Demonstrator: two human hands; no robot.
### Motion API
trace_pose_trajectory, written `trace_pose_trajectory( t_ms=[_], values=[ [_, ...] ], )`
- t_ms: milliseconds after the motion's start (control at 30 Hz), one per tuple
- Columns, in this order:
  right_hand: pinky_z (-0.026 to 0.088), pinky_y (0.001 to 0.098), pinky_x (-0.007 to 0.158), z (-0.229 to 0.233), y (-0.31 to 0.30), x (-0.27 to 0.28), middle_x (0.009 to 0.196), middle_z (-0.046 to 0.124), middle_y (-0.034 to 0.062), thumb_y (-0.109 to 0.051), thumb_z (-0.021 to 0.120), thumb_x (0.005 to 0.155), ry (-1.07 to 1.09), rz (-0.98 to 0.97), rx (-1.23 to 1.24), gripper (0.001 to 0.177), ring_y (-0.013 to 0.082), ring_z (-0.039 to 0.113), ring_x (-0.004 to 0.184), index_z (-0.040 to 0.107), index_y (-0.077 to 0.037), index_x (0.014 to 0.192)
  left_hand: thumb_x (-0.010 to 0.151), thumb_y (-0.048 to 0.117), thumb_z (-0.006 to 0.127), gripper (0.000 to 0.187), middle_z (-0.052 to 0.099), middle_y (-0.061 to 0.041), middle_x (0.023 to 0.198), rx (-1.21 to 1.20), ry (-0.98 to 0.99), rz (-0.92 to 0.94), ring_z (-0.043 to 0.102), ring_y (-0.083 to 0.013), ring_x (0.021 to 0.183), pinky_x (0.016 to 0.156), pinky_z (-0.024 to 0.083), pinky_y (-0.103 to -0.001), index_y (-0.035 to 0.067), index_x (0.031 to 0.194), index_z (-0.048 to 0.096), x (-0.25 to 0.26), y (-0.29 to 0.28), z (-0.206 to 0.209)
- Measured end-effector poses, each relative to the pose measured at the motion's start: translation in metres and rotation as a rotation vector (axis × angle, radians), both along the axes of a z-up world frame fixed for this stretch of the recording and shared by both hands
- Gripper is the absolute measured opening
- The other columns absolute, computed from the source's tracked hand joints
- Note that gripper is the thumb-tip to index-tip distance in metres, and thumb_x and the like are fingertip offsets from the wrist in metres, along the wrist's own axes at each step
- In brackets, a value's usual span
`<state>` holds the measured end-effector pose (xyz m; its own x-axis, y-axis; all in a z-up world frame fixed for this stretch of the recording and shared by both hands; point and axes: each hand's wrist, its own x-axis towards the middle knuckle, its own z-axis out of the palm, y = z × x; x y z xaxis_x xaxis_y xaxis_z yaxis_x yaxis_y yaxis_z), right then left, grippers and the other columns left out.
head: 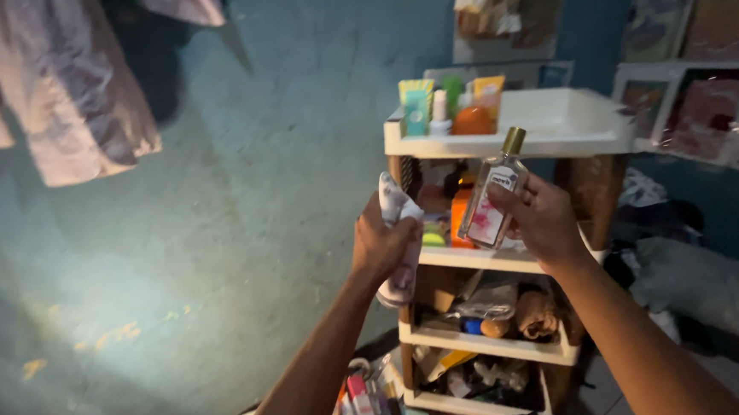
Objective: The person cleans various cosmetic and skincare containers with a white cloth, picking them up individually from the floor or a shelf and placing some back onto the shelf.
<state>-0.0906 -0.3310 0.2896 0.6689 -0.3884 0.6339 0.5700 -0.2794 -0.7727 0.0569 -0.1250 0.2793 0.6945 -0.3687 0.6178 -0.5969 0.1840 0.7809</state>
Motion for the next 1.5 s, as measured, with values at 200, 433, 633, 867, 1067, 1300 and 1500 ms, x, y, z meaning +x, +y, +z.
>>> trace_pose_trajectory(
  t_ms=[200, 433, 633, 867, 1067, 1300, 1500],
  values=[
    [0.051, 0.0215, 0.053, 0.027, -0.024, -0.019, 0.090, 0.075, 0.0006, -0.029, 0.072, 0.089, 0.141, -0.197, 0.011, 0.042, 0.0036, 0.067, 0.070, 0.066, -0.004, 0.122, 0.075, 0.017, 0.072, 0.043, 0.073, -0.018, 0.105, 0.000, -0.334, 0.029, 0.073, -0.0321, 0.095, 0.084, 0.058, -0.042, 0.002, 0.114, 0.064, -0.009, -0.035, 0.037],
    [0.046, 0.0245, 0.053, -0.006, -0.059, -0.022, 0.087, 0.073, 0.0056, -0.026, 0.075, 0.090, 0.177, -0.232, -0.078, 0.040, 0.0060, 0.059, 0.065, 0.068, -0.002, 0.122, 0.075, 0.024, 0.072, 0.040, 0.074, -0.016, 0.103, 0.119, -0.269, 0.018, 0.072, -0.0336, 0.096, 0.084, 0.056, -0.044, 0.007, 0.112, 0.066, -0.019, -0.058, 0.018],
    [0.052, 0.0347, 0.060, -0.034, -0.094, -0.017, 0.088, 0.071, 0.0115, -0.022, 0.075, 0.092, 0.219, -0.456, -0.231, 0.029, 0.0163, 0.062, 0.070, 0.060, 0.001, 0.100, 0.081, 0.030, 0.071, 0.034, 0.075, -0.016, 0.096, 0.298, -0.245, -0.041, 0.073, -0.0338, 0.093, 0.084, 0.056, -0.045, 0.009, 0.108, 0.068, -0.015, -0.078, -0.006],
    [0.052, 0.0548, 0.081, -0.043, -0.094, -0.014, 0.105, 0.068, 0.0306, -0.020, 0.073, 0.087, 0.134, -0.855, -0.533, 0.049, 0.0492, 0.066, 0.098, 0.048, 0.002, 0.122, 0.084, 0.035, 0.072, 0.035, 0.075, -0.020, 0.092, 0.288, -0.305, -0.123, 0.075, -0.0373, 0.088, 0.078, 0.058, -0.049, 0.007, 0.105, 0.068, 0.003, -0.113, -0.044],
    [0.048, 0.0615, 0.080, -0.049, -0.101, -0.002, 0.099, 0.066, 0.0366, -0.015, 0.064, 0.094, 0.384, -0.876, -0.577, 0.049, 0.0563, 0.064, 0.094, 0.037, 0.001, 0.131, 0.088, 0.036, 0.072, 0.041, 0.073, -0.023, 0.093, 0.333, -0.444, -0.088, 0.071, -0.0434, 0.088, 0.077, 0.055, -0.053, 0.003, 0.112, 0.063, 0.013, -0.143, -0.066],
    [0.054, 0.0574, 0.079, -0.067, -0.146, 0.038, 0.101, 0.067, 0.0367, -0.021, 0.066, 0.096, 0.558, -0.941, -0.541, 0.053, 0.0530, 0.067, 0.097, 0.036, 0.003, 0.132, 0.086, 0.034, 0.072, 0.041, 0.073, -0.024, 0.090, 0.373, -0.423, -0.106, 0.072, -0.0446, 0.086, 0.078, 0.056, -0.054, 0.004, 0.111, 0.063, 0.012, -0.154, -0.075],
    [0.049, 0.0569, 0.089, -0.073, -0.189, 0.075, 0.121, 0.063, 0.0313, -0.020, 0.068, 0.096, 0.609, -0.945, -0.417, 0.047, 0.0503, 0.061, 0.112, 0.046, -0.003, 0.133, 0.084, 0.032, 0.073, 0.045, 0.072, -0.026, 0.091, 0.439, -0.418, -0.053, 0.071, -0.0454, 0.087, 0.081, 0.057, -0.054, 0.003, 0.115, 0.059, 0.010, -0.153, -0.073]
  ],
)
